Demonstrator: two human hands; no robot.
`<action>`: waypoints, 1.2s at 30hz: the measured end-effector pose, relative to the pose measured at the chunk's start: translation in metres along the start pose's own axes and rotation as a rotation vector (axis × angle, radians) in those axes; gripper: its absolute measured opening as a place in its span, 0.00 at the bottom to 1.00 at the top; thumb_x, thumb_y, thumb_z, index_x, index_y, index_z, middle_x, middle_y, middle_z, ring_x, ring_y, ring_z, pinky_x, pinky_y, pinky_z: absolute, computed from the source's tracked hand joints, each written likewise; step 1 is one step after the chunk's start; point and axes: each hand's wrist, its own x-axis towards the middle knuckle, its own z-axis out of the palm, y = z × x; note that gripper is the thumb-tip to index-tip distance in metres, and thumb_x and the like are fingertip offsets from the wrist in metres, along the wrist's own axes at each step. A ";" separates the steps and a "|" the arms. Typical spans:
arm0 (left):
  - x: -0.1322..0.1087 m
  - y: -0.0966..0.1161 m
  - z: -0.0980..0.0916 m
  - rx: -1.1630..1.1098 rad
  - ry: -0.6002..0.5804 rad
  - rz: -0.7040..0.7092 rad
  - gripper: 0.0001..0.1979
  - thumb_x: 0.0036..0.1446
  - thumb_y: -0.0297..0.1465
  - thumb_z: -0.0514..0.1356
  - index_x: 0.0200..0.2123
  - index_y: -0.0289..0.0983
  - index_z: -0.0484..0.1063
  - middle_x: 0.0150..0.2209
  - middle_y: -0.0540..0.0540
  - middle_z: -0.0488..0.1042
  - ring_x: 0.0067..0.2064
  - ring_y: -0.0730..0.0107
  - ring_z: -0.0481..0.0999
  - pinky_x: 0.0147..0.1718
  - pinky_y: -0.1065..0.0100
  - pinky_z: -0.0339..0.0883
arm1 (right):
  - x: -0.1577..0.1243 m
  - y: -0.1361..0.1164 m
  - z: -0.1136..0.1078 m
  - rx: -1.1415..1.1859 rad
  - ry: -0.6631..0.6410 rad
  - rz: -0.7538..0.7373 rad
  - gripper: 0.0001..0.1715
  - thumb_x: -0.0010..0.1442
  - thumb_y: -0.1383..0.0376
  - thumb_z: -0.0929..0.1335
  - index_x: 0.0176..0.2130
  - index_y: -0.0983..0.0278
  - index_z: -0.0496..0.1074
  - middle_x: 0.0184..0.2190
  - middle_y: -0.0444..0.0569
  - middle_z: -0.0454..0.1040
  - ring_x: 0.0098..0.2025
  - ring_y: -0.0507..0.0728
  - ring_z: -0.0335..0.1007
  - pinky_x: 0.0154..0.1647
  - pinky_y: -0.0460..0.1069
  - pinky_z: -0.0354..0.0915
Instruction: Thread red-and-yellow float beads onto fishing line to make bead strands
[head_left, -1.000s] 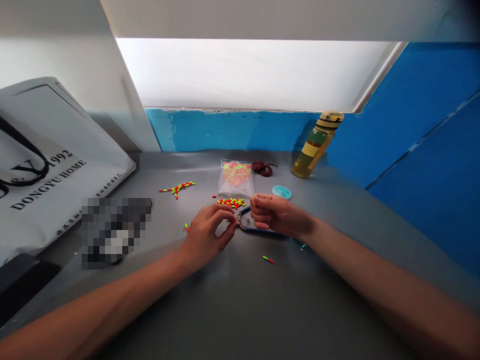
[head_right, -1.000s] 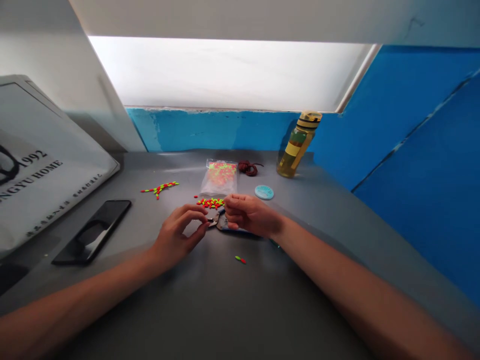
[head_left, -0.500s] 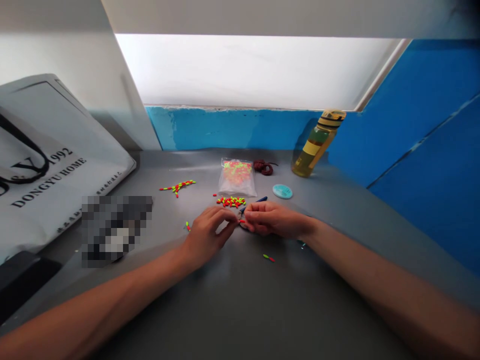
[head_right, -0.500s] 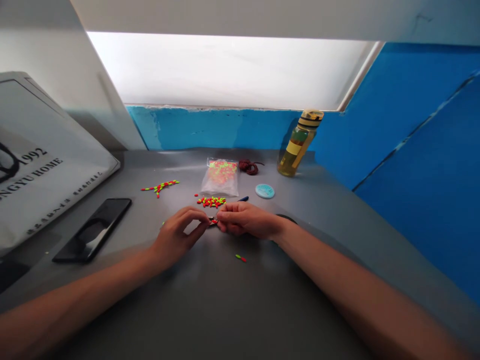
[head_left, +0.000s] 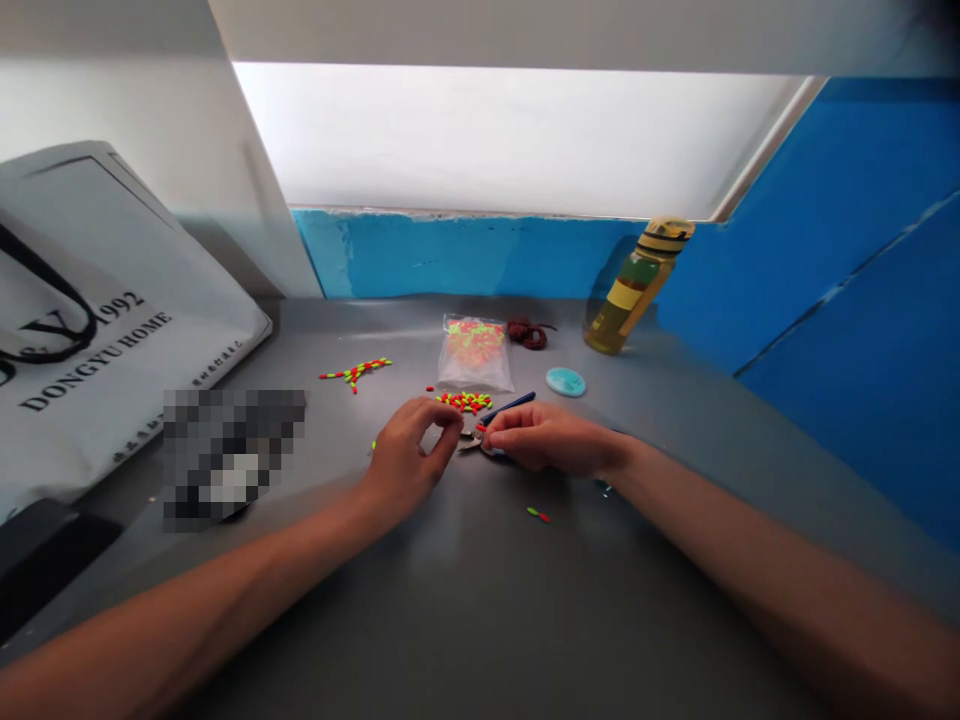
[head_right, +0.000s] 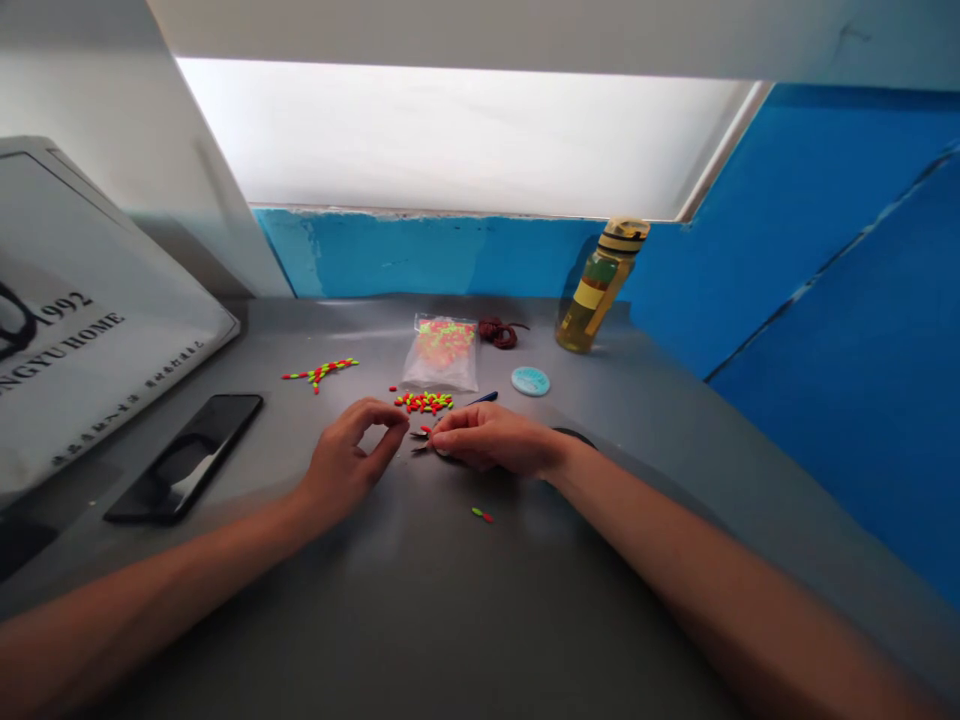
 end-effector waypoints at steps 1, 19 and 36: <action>0.000 -0.001 0.001 0.029 0.012 0.009 0.02 0.62 0.26 0.61 0.36 0.39 0.72 0.35 0.48 0.75 0.40 0.66 0.75 0.40 0.63 0.69 | -0.001 0.000 0.000 0.001 0.009 0.001 0.16 0.57 0.57 0.75 0.37 0.67 0.75 0.23 0.39 0.64 0.19 0.44 0.47 0.17 0.43 0.40; -0.003 -0.003 0.004 0.077 -0.012 0.332 0.15 0.61 0.28 0.64 0.51 0.45 0.71 0.56 0.42 0.70 0.61 0.55 0.67 0.58 0.46 0.66 | -0.002 0.002 0.002 -0.116 -0.027 -0.176 0.16 0.62 0.57 0.72 0.31 0.68 0.74 0.25 0.43 0.69 0.21 0.44 0.54 0.20 0.43 0.47; -0.003 0.000 0.004 0.104 0.012 0.253 0.04 0.62 0.26 0.62 0.40 0.40 0.72 0.54 0.42 0.72 0.57 0.56 0.71 0.54 0.50 0.68 | -0.005 -0.005 0.002 0.213 0.057 -0.350 0.08 0.58 0.65 0.71 0.28 0.65 0.75 0.41 0.50 0.78 0.42 0.56 0.73 0.49 0.53 0.65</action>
